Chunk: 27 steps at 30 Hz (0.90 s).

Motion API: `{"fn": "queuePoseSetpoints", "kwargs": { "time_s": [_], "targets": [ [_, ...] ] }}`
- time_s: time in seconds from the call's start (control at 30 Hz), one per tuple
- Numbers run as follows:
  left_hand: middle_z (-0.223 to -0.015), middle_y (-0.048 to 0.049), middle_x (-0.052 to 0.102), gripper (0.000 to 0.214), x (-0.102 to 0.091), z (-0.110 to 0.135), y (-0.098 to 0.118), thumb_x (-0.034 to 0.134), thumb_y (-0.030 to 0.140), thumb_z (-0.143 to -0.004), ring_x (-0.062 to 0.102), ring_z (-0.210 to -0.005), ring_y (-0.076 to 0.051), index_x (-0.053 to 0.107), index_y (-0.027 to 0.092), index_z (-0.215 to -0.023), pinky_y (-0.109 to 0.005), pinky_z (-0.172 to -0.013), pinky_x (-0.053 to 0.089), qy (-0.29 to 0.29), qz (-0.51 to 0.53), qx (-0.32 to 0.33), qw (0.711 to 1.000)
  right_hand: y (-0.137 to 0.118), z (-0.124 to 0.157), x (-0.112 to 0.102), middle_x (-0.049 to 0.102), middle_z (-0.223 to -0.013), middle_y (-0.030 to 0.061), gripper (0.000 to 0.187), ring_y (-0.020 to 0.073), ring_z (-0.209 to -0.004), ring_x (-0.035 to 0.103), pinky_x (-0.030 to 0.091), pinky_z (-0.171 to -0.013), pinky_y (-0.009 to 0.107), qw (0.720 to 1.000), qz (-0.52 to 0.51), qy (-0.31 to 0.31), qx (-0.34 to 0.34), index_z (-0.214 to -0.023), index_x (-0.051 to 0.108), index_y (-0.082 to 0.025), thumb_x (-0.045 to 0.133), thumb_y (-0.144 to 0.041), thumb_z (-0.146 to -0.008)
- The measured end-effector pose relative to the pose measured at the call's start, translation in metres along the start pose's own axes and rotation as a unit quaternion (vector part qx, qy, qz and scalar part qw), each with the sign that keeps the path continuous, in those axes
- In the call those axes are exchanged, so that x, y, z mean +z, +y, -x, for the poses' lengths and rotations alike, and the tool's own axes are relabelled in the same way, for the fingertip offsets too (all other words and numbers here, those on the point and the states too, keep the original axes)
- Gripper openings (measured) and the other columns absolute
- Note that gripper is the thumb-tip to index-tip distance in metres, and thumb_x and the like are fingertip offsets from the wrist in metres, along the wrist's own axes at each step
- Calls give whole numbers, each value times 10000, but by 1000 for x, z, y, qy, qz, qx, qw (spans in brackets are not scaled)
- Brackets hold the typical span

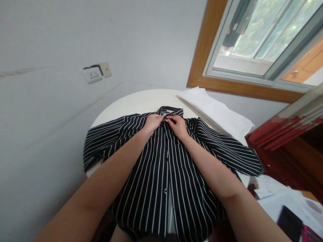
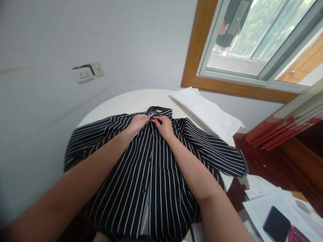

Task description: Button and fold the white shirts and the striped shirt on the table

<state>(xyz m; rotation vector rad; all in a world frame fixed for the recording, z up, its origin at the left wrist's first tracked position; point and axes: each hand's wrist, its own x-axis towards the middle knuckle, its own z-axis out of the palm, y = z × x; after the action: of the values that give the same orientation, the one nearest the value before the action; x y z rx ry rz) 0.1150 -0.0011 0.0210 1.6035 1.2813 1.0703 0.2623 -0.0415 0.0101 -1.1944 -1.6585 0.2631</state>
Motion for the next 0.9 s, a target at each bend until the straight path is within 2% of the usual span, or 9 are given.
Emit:
{"fn": "queuePoseSetpoints", "kwargs": {
  "time_s": [0.23, 0.33, 0.43, 0.53, 0.73, 0.9],
  "targets": [
    [-658, -48, 658, 452, 2, 2, 2, 549, 560, -807, 580, -643, -164, 645, 154, -634, -271, -644, 432, 19, 5, 8, 1000, 3, -2, 0, 686, -894, 47, 149, 186, -859, 607, 470, -867, 324, 1000, 6, -4, -1, -948, 728, -205, 635, -175, -835],
    [-685, -58, 676, 457, 2, 5, 5, 575, 578, -785, 601, -684, -181, 668, 152, -647, -285, -680, 440, 2, -7, 25, 1000, 4, -2, 0, 684, -898, 50, 168, 190, -862, 605, 469, -870, 331, 1000, 6, -4, 3, -962, 729, -205, 623, -174, -836],
    [-777, -60, 714, 331, 1, 7, 6, 652, 485, -750, 625, -768, -188, 700, 159, -711, -289, -759, 451, -24, 15, 46, 999, 5, -2, -1, 685, -893, 43, 177, 187, -854, 603, 472, -866, 334, 1000, 6, -7, 11, -969, 732, -221, 617, -188, -838],
    [-832, -66, 722, 239, 2, 5, 1, 636, 392, -769, 633, -806, -185, 701, 162, -754, -292, -800, 457, -20, 22, 68, 997, 6, -2, -1, 693, -898, 42, 156, 175, -844, 614, 480, -853, 318, 999, -12, -3, 29, -950, 735, -214, 628, -212, -836],
    [-859, -71, 708, 254, 2, -5, -11, 542, 365, -841, 629, -796, -185, 688, 158, -819, -298, -781, 464, -3, -50, 132, 990, 9, -3, 0, 712, -942, 38, 157, 153, -837, 651, 499, -820, 282, 990, -114, -35, 77, -966, 692, -185, 627, -255, -842],
    [-904, -69, 713, 232, 3, -3, -7, 525, 332, -862, 631, -836, -184, 684, 164, -847, -290, -806, 461, 4, -106, 145, 984, 11, -4, 1, 688, -756, 10, 260, 153, -741, 642, 497, -766, 280, 990, -103, -20, 97, -863, 643, -187, 540, -423, -902]
  ]
}}
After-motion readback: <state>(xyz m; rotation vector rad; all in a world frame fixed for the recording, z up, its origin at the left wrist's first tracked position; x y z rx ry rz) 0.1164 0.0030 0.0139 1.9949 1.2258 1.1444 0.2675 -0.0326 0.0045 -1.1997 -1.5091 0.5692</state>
